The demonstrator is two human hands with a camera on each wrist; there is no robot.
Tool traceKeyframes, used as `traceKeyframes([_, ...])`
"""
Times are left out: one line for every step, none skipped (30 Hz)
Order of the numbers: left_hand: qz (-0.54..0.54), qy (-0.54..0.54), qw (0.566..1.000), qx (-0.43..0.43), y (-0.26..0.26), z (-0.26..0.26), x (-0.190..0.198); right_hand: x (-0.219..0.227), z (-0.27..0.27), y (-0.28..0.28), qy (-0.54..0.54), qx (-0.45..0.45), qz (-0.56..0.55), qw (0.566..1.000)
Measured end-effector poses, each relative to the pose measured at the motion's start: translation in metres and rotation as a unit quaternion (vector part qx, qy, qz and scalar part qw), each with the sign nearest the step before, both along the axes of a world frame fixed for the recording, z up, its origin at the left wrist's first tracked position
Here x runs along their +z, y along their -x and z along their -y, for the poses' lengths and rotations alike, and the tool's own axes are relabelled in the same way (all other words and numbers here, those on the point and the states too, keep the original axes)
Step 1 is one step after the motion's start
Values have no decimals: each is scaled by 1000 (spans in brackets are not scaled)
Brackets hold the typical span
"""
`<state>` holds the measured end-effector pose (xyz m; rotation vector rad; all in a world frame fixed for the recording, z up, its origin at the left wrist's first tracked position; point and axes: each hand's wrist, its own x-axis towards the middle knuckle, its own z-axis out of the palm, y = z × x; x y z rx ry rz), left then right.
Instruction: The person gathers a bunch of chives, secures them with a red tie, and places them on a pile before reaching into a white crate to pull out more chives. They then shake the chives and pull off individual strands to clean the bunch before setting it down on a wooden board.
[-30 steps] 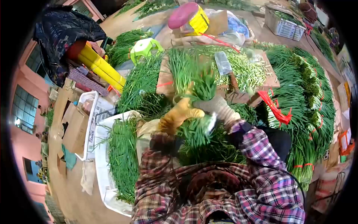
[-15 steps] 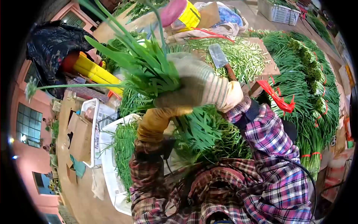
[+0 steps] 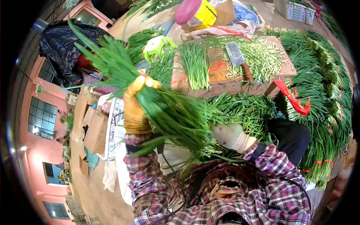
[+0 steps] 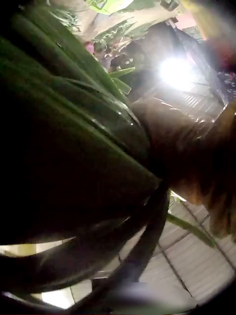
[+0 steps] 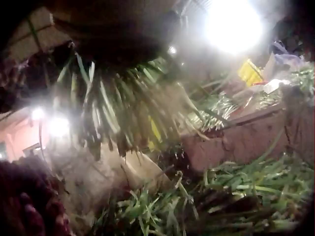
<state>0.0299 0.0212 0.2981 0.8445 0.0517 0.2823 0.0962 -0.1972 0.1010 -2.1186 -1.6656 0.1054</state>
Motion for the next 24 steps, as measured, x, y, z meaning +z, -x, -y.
traceKeyframes([46,-12,998,34,-1,-9,-3,-15,8,-3,116,12,3,993])
traceKeyframes([6,-31,997,63,0,-14,-3,-52,20,-13,-41,56,-65,995])
traceKeyframes([-36,-49,994,92,-1,-18,-3,-54,21,-19,60,21,-60,996])
traceKeyframes([-41,-41,993,103,-4,-16,-7,-53,22,-25,81,13,-33,996])
traceKeyframes([-45,-58,986,147,-7,-10,-10,-53,25,-28,102,5,-8,995])
traceKeyframes([-39,-59,986,154,-8,-13,-10,-57,29,-28,172,1,-28,985])
traceKeyframes([-29,-60,985,160,-11,-18,-10,-65,32,-31,242,-5,-44,969])
traceKeyframes([2,-48,989,142,-12,-28,-7,-81,32,-30,428,-25,-114,896])
traceKeyframes([33,-35,991,128,-13,-40,-5,-95,44,-26,407,-99,-172,892])
traceKeyframes([30,-45,987,152,-13,-37,1,-79,45,-32,363,-68,-121,921])
traceKeyframes([-14,-88,975,201,-12,-16,14,-51,49,-33,316,-34,-75,945])
traceKeyframes([-40,-114,964,239,-16,-17,11,-23,49,-27,194,-64,-39,978])
traceKeyframes([-62,-141,950,273,-22,-22,9,10,46,-19,67,-96,-1,993])
traceKeyframes([-45,-154,947,277,-26,-28,2,45,43,-14,-5,-71,-19,997])
traceKeyframes([-51,-144,949,275,-30,-34,-1,70,36,-5,-77,-47,-38,995])
traceKeyframes([-45,-209,939,270,-31,-32,-2,81,25,8,-53,16,18,998])
traceKeyframes([-39,-273,924,264,-31,-31,-3,90,14,20,-27,80,74,994])
traceKeyframes([-37,-273,924,265,-33,-37,-6,98,0,24,-28,80,76,993])
traceKeyframes([-41,-347,899,263,-35,-47,-9,103,-17,24,17,60,23,998])
traceKeyframes([-43,-385,884,261,-35,-48,-4,102,-30,24,61,39,-32,997])
traceKeyframes([-44,-422,867,261,-36,-50,0,82,-48,25,87,2,18,996])
traceKeyframes([-61,-352,894,273,-35,-43,13,45,-65,18,64,8,19,998])
traceKeyframes([-79,-280,915,281,-35,-40,22,10,-74,16,212,56,38,975])
traceKeyframes([-75,-200,933,289,-35,-51,32,-14,-70,13,354,100,59,928])
